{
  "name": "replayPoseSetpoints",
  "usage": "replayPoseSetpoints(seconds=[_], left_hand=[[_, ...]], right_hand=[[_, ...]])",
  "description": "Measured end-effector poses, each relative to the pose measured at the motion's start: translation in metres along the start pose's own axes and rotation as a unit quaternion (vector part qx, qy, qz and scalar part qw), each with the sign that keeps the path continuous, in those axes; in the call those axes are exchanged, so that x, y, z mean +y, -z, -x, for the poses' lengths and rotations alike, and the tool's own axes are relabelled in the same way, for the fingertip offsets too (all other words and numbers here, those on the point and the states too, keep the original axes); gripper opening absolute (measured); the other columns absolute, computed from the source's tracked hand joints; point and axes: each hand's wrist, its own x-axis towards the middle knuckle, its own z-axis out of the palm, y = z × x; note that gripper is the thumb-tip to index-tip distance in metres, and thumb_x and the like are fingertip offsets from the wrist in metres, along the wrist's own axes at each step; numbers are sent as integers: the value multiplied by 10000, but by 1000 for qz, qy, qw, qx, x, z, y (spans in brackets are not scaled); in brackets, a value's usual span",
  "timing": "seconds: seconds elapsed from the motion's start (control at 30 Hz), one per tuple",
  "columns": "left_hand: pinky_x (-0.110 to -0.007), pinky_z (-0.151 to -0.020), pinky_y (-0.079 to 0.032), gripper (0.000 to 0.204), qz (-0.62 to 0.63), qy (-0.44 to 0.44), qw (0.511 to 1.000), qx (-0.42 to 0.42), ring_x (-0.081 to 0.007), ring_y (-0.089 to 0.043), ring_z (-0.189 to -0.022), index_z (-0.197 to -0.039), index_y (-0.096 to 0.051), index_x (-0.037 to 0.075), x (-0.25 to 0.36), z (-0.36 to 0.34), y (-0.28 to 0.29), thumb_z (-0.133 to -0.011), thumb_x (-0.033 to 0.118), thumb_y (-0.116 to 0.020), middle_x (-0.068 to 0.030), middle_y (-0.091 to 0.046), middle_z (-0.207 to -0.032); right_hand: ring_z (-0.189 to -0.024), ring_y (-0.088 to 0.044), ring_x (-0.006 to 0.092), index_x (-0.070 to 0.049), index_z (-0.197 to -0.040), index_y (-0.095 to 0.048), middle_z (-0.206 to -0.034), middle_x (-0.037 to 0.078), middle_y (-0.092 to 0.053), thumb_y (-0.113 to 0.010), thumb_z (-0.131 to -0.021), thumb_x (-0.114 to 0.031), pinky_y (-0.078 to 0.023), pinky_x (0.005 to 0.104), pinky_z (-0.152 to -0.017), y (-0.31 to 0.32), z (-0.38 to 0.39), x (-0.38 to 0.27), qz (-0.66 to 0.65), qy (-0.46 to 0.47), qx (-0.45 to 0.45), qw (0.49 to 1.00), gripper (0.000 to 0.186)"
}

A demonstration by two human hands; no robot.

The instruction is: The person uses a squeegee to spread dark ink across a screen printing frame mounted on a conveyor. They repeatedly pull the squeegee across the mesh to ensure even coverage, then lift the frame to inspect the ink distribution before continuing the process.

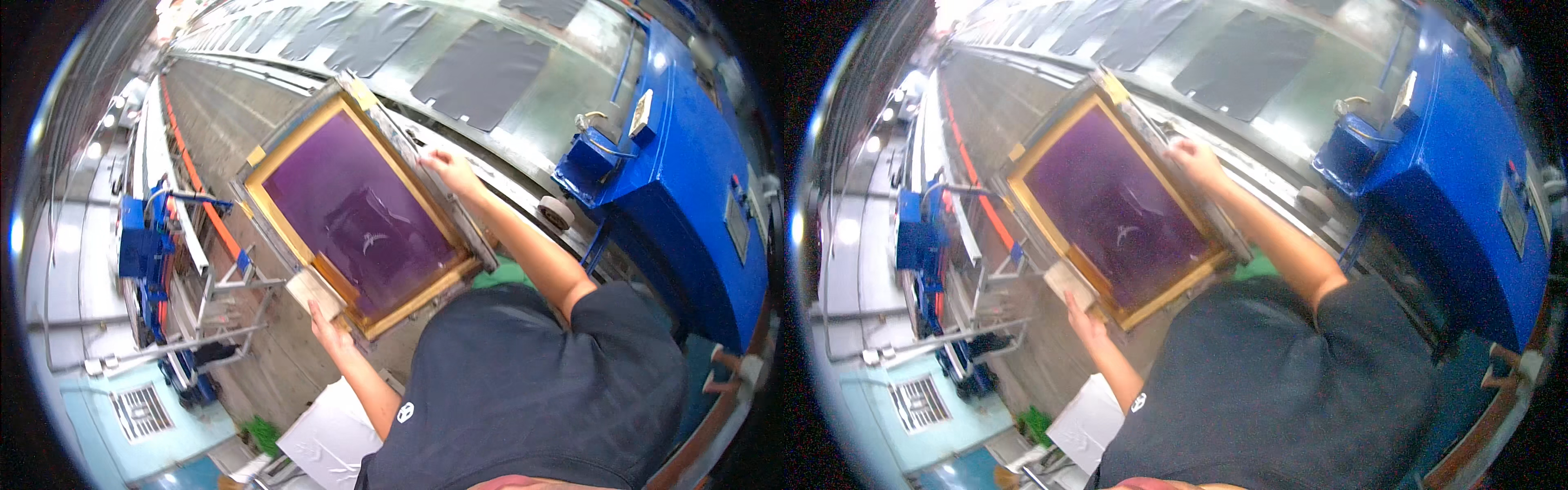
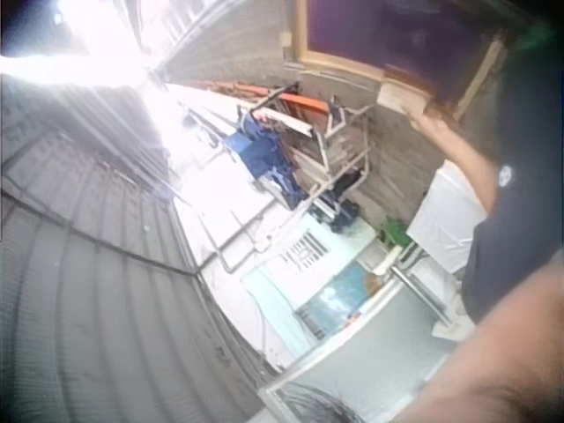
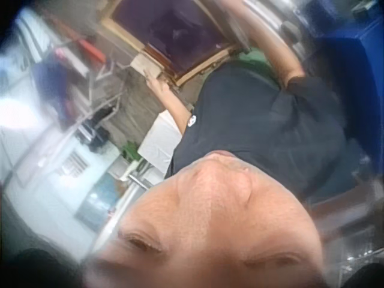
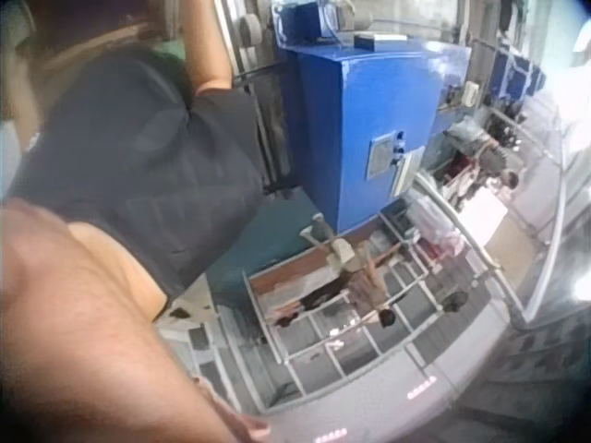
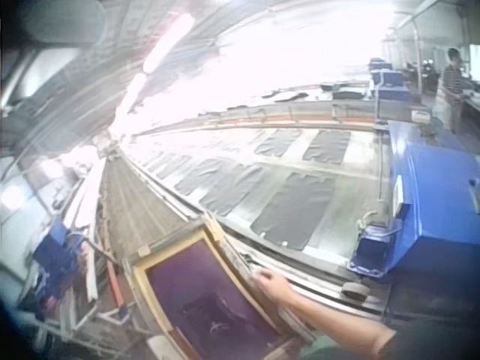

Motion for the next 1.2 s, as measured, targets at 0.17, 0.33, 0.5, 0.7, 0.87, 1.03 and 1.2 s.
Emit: replayPoseSetpoints(seconds=[0.17, 0.33, 0.5, 0.7, 0.87, 1.03, 1.2], left_hand=[[-443, -1084, -453, 684, -26, -8, 993, -111, -301, -564, -1277, -1455, -475, -46, 28, -76, -108, -987, 411, -676, -173, -572, -1418], [-398, -984, -491, 592, -62, 30, 969, -239, -230, -633, -1142, -1339, -583, -40, 22, -135, -225, -961, 394, -721, -120, -669, -1268], [-469, -946, -551, 635, -81, 77, 897, -428, -324, -646, -1167, -1434, -492, -36, 20, -193, -365, -1025, 437, -601, -176, -633, -1326], [-355, -897, -538, 517, -144, 152, 808, -550, -206, -684, -1054, -1298, -617, 9, -42, -241, -532, -967, 393, -713, -99, -699, -1216], [-369, -906, -529, 537, -200, 222, 745, -596, -213, -678, -1076, -1349, -589, 10, -71, -251, -577, -970, 370, -709, -87, -694, -1236], [-351, -854, -522, 554, -245, 264, 715, -599, -202, -684, -1062, -1343, -597, 27, -88, -267, -588, -957, 403, -720, -68, -703, -1217], [-357, -851, -510, 559, -257, 260, 714, -597, -206, -672, -1053, -1336, -596, 18, -94, -280, -577, -957, 412, -717, -76, -694, -1215]], right_hand=[[-1064, -623, 100, -66, -1107, -701, -1091, 19, -727, -665, -998, -242, -431, 284, -1011, 38, -68, -23, -35, -14, 107, 994, 211], [-1041, -640, 182, -60, -1176, -677, -1093, 93, -701, -651, -978, -171, -477, 340, -988, 100, -75, -46, -45, 43, 254, 965, 229], [-1016, -658, 188, -67, -1195, -675, -1102, 66, -701, -685, -935, -145, -508, 334, -923, 156, -120, -18, -3, 122, 418, 900, 272], [-1039, -703, 287, -134, -1218, -679, -1128, 117, -737, -680, -914, -204, -529, 391, -901, 217, -130, 1, 135, 69, 637, 756, 312], [-1032, -695, 327, -207, -1177, -697, -1104, 99, -741, -656, -925, -298, -532, 422, -858, 232, -114, 37, 200, -43, 705, 679, 271], [-816, -647, 195, -132, -1111, -729, -1016, 76, -732, -691, -915, -198, -504, 353, -747, 224, -111, 62, 228, -47, 738, 633, 210], [-832, -654, 202, -131, -1116, -725, -1025, 91, -735, -689, -916, -175, -508, 348, -759, 208, -106, 79, 233, -74, 732, 636, 208]])
